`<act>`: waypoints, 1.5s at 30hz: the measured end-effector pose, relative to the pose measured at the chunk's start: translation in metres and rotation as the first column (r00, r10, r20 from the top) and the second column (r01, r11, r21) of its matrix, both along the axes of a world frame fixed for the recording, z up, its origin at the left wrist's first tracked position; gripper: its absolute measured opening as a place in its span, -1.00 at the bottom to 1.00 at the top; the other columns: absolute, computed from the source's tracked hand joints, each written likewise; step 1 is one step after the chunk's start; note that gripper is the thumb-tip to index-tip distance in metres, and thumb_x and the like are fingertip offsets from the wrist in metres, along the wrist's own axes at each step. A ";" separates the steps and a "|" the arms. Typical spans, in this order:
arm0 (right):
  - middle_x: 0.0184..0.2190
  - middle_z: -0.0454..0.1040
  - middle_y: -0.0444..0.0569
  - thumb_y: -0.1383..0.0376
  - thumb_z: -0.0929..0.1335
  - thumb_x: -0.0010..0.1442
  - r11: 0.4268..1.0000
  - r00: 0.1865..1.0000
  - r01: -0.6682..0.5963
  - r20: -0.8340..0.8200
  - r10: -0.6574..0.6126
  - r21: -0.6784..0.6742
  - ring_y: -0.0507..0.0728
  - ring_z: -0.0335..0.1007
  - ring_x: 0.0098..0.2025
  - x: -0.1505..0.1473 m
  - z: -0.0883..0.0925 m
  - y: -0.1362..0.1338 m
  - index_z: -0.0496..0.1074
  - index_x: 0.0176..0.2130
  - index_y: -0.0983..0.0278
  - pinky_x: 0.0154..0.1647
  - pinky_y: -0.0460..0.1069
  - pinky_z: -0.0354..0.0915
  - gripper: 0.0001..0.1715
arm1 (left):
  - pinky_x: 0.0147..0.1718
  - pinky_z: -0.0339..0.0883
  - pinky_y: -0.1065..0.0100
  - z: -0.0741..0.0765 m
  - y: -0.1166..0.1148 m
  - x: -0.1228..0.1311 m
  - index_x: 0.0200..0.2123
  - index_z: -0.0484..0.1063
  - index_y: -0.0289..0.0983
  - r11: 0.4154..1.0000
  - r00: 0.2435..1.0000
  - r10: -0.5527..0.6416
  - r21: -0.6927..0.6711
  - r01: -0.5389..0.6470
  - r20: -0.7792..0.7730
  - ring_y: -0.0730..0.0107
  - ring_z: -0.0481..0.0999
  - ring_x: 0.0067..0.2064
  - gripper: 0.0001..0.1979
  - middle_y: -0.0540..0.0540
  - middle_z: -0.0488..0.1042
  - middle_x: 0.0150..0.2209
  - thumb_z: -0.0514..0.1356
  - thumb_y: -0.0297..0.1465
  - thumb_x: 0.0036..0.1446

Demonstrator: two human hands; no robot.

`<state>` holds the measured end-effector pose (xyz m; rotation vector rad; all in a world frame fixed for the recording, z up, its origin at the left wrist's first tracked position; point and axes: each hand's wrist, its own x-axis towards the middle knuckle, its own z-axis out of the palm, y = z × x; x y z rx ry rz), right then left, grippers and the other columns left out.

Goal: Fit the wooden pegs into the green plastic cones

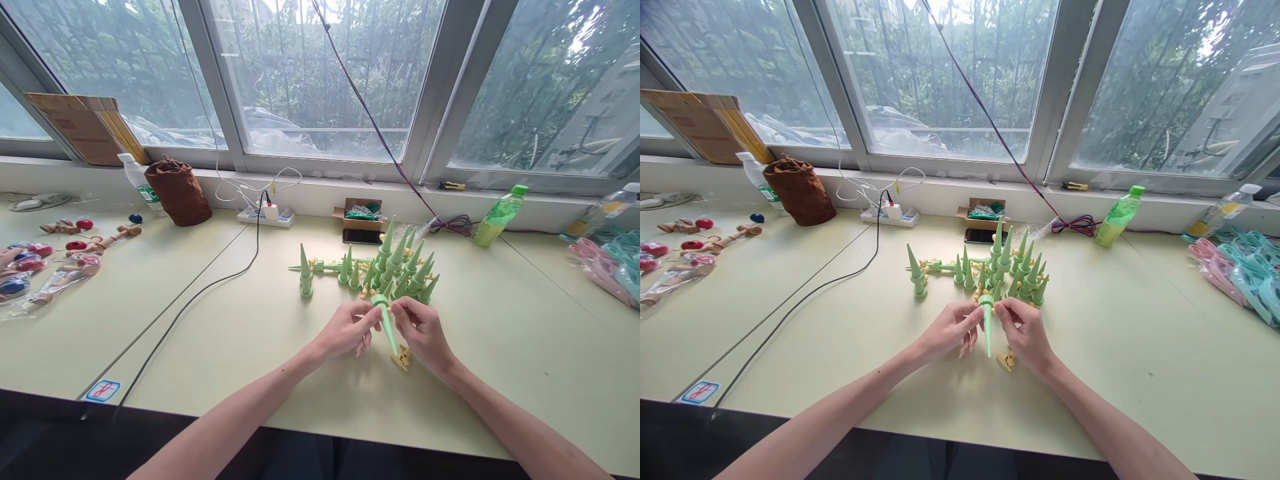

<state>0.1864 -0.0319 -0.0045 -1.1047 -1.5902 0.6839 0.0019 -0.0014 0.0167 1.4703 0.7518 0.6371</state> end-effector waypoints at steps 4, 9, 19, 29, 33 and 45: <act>-0.62 0.16 -0.20 0.13 0.27 0.38 0.999 0.999 -0.032 -0.003 0.032 -0.001 -0.02 0.01 -0.61 -0.001 0.001 -0.002 0.31 -0.46 0.26 -0.61 -0.08 0.00 -0.59 | -0.72 0.16 0.50 -0.002 0.000 -0.001 -0.35 0.32 -0.30 0.999 0.999 -0.028 0.016 0.028 0.021 0.55 0.30 -0.70 -0.53 0.07 0.34 -0.62 0.16 0.04 0.19; -0.64 0.13 -0.21 0.13 0.27 0.38 0.997 0.997 -0.054 -0.058 0.051 -0.048 -0.04 -0.03 -0.62 -0.002 0.000 -0.003 0.27 -0.49 0.26 -0.63 -0.08 -0.05 -0.57 | -0.69 0.18 0.49 -0.008 0.001 -0.003 -0.35 0.33 -0.29 0.991 1.000 0.008 0.133 -0.004 -0.030 0.54 0.28 -0.66 -0.61 0.10 0.27 -0.64 0.16 -0.05 0.24; -0.69 0.09 -0.24 0.09 0.27 0.37 0.972 0.960 -0.158 -0.259 0.109 -0.175 -0.05 -0.08 -0.65 -0.008 0.004 -0.006 0.24 -0.52 0.26 -0.65 -0.09 -0.08 -0.52 | -0.38 0.40 0.44 -0.017 0.000 -0.005 -0.02 0.45 -0.23 0.713 0.996 0.081 0.700 -0.041 -0.024 0.50 0.40 -0.37 -0.79 -0.11 0.40 -0.19 0.15 -0.33 0.32; -0.69 0.12 -0.23 0.10 0.27 0.37 0.981 0.976 -0.112 -0.202 0.079 -0.157 -0.05 -0.05 -0.65 -0.007 0.005 -0.003 0.20 -0.54 0.25 -0.65 -0.08 -0.04 -0.50 | -0.39 0.38 0.45 -0.019 0.001 -0.006 0.00 0.41 -0.22 0.628 0.983 0.174 0.775 -0.066 -0.058 0.51 0.41 -0.37 -0.77 -0.13 0.40 -0.12 0.08 -0.44 0.33; -0.67 0.11 -0.23 0.13 0.26 0.38 0.992 0.986 -0.063 -0.158 0.046 -0.107 -0.04 -0.05 -0.64 -0.006 0.001 -0.003 0.24 -0.49 0.26 -0.65 -0.09 -0.05 -0.56 | -0.50 0.35 0.49 -0.013 0.002 -0.002 -0.19 0.42 -0.29 0.782 0.964 0.264 0.592 -0.193 -0.035 0.55 0.39 -0.46 -0.87 -0.09 0.43 -0.22 0.18 -0.36 0.24; -0.60 0.14 -0.19 0.26 0.24 0.38 0.995 0.994 -0.050 0.105 0.040 0.091 -0.02 0.01 -0.56 -0.001 0.000 -0.001 0.20 -0.51 0.26 -0.56 -0.08 0.00 -0.59 | -0.63 0.20 0.49 -0.005 0.005 -0.007 -0.33 0.30 -0.30 0.980 0.980 -0.148 -0.118 0.163 0.130 0.48 0.39 -0.62 -0.59 0.05 0.35 -0.65 0.17 -0.03 0.22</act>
